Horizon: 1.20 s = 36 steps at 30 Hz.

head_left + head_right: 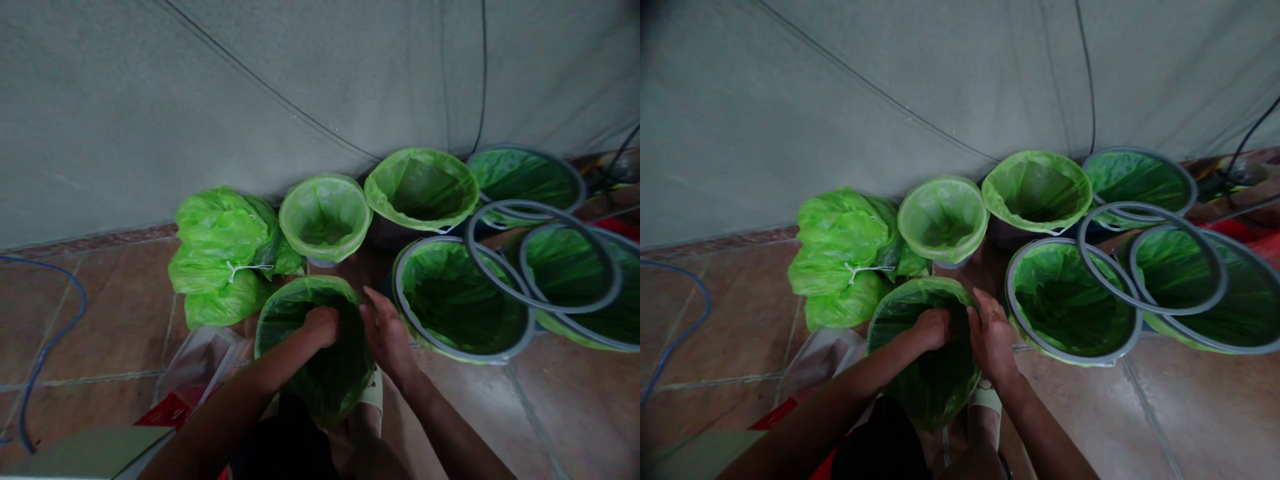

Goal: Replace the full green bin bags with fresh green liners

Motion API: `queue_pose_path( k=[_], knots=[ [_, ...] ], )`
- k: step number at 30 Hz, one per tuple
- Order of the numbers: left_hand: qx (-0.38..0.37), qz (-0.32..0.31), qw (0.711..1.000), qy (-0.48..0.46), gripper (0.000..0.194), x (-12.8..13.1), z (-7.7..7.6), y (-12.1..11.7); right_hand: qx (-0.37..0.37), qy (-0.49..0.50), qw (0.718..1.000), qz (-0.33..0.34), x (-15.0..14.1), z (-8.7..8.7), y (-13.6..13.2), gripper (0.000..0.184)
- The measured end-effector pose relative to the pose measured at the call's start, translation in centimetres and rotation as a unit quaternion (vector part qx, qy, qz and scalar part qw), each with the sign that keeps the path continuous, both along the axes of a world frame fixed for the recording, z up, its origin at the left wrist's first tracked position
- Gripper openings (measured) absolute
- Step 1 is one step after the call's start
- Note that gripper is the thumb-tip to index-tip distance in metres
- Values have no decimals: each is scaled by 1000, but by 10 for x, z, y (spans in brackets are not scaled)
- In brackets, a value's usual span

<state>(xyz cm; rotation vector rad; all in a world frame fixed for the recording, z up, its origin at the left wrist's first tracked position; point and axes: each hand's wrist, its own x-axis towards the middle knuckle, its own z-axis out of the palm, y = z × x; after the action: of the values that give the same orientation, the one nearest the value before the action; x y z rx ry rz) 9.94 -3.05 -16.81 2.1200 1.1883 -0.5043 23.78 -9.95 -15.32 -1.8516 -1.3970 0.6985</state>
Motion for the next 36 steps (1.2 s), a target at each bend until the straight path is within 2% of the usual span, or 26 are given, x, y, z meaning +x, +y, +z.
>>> queue_pose_path(
  k=[2,3,5,6,9,12,16,19,22,23,26,28,30,33,36],
  knots=[
    [61,24,998,-24,28,-15,23,4,12,-25,999,22,0,7,19,40],
    [120,55,989,-59,30,-21,32,9,10,-34,999,38,-1,8,30,38],
    [224,97,961,-131,30,-31,42,22,-4,-47,996,80,-4,4,48,37],
    [257,98,949,-152,29,-35,42,30,-14,-51,993,106,-5,0,56,36],
    [253,35,958,-128,26,-44,30,51,-58,-64,981,172,-9,-14,67,37],
    [215,-3,973,-84,27,-50,15,62,-110,-89,972,189,-9,-22,69,36],
    [200,-15,978,-64,26,-53,16,68,-140,-116,967,180,-6,-20,69,34],
    [204,5,977,-68,30,-62,24,73,-153,-131,973,116,-8,-18,58,35],
    [216,72,971,-69,54,-82,31,77,-175,-127,976,-4,-15,-21,26,37],
    [213,100,970,-67,59,-91,33,78,-185,-116,976,-23,-18,-22,11,38],
    [194,176,961,-86,63,-113,37,80,-220,-82,972,-11,-22,-18,-25,56],
    [183,210,954,-111,60,-119,38,84,-203,-83,976,-15,-20,-10,-31,70],
    [181,226,949,-125,54,-116,37,90,-143,-90,985,-26,-16,0,-16,69],
    [157,192,959,-136,42,-99,31,102,-61,-80,995,-1,-12,8,35,52],
    [92,113,977,-155,35,-86,24,110,-75,-77,993,53,-18,2,84,45]
  ],
)
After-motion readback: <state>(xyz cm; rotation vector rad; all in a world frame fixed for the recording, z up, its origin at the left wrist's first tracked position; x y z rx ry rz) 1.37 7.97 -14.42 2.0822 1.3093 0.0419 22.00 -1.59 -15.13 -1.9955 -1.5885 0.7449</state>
